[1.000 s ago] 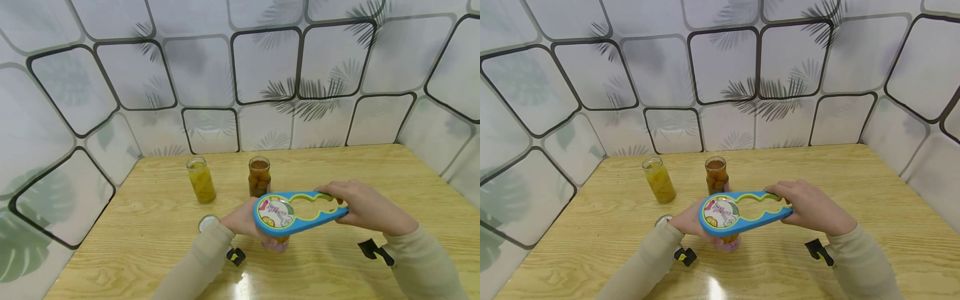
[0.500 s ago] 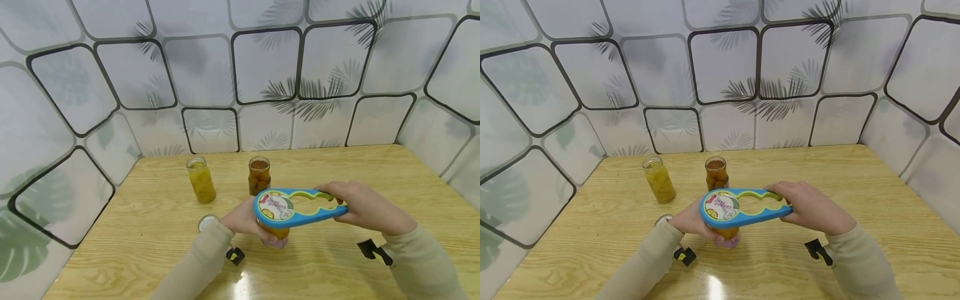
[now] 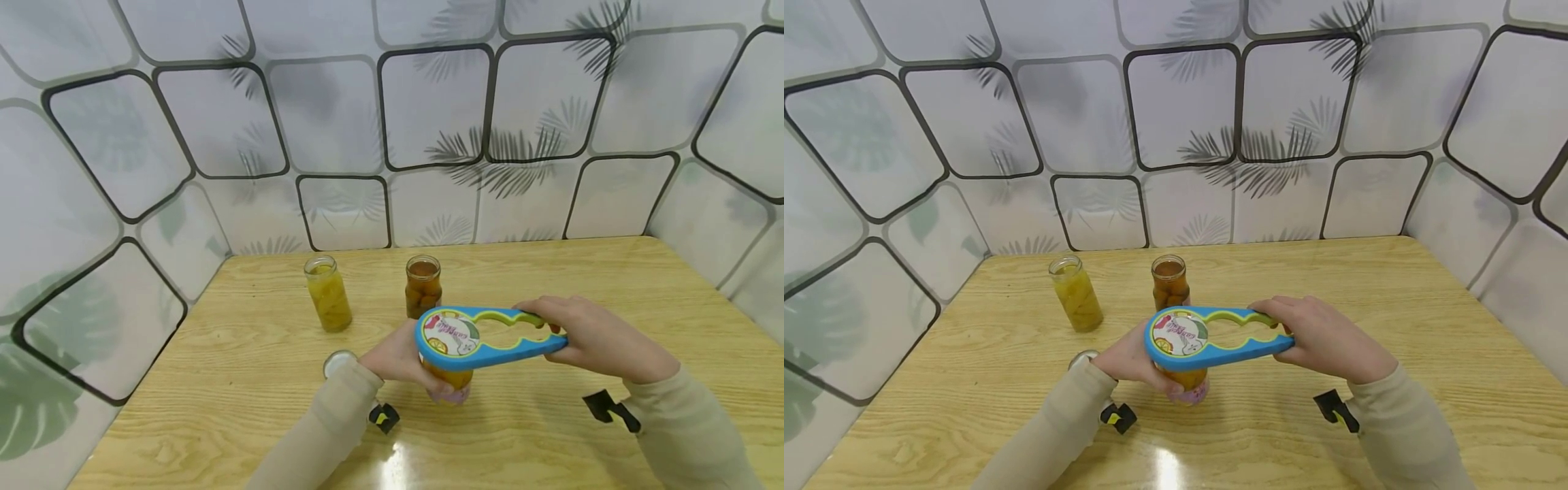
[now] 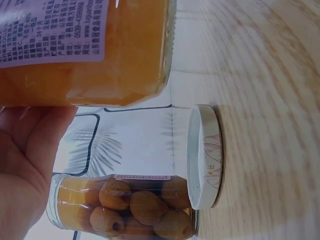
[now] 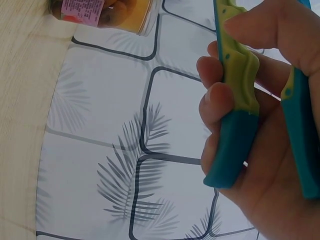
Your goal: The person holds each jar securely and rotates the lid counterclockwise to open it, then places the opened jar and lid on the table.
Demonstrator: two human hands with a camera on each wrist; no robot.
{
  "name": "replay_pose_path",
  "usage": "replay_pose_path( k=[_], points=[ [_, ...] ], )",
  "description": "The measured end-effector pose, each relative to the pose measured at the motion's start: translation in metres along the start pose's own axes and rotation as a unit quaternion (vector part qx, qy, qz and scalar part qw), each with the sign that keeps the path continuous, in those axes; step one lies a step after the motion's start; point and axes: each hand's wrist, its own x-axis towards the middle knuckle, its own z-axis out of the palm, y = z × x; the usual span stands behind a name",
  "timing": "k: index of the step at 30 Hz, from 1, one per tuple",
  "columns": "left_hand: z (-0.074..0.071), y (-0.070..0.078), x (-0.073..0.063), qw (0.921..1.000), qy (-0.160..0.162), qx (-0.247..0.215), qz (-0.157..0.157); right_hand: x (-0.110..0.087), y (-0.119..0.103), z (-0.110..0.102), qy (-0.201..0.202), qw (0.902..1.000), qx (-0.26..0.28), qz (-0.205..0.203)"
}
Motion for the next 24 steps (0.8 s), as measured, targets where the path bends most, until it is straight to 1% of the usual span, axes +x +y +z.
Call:
replay_pose_path(
  k=[4,8,11,13,15,18,20,22,24],
  points=[
    [0.0,0.0,0.0,0.9999,0.007,0.006,-0.01,0.0,0.0,-0.001,-0.003,1.0,0.0,0.003],
    [0.001,0.0,0.001,0.9997,0.014,0.017,-0.007,0.0,0.0,-0.001,-0.004,1.0,0.004,0.002],
    [0.001,0.0,0.001,0.9996,0.023,0.014,-0.003,0.0,0.0,-0.001,-0.002,0.9999,0.013,0.001],
    [0.002,0.0,0.001,0.9995,0.031,0.006,-0.006,-0.001,0.001,-0.002,0.003,0.9998,0.018,0.0],
    [0.002,0.0,0.001,0.999,0.04,-0.001,-0.019,-0.002,0.003,-0.001,0.012,0.9996,0.024,-0.001],
    [0.003,0.001,0.0,0.9968,0.059,-0.002,-0.055,-0.002,0.005,-0.001,0.019,0.9995,0.024,0.005],
    [0.003,-0.006,0.0,0.9946,0.072,-0.001,-0.075,-0.003,0.007,-0.001,0.018,0.9994,0.024,0.014],
    [0.004,-0.014,0.001,0.993,0.085,-0.004,-0.082,-0.003,0.01,-0.001,0.011,0.9992,0.026,0.028],
    [0.004,-0.024,0.002,0.9919,0.1,-0.004,-0.078,-0.004,0.013,-0.001,0.005,0.9986,0.031,0.043]
  ],
)
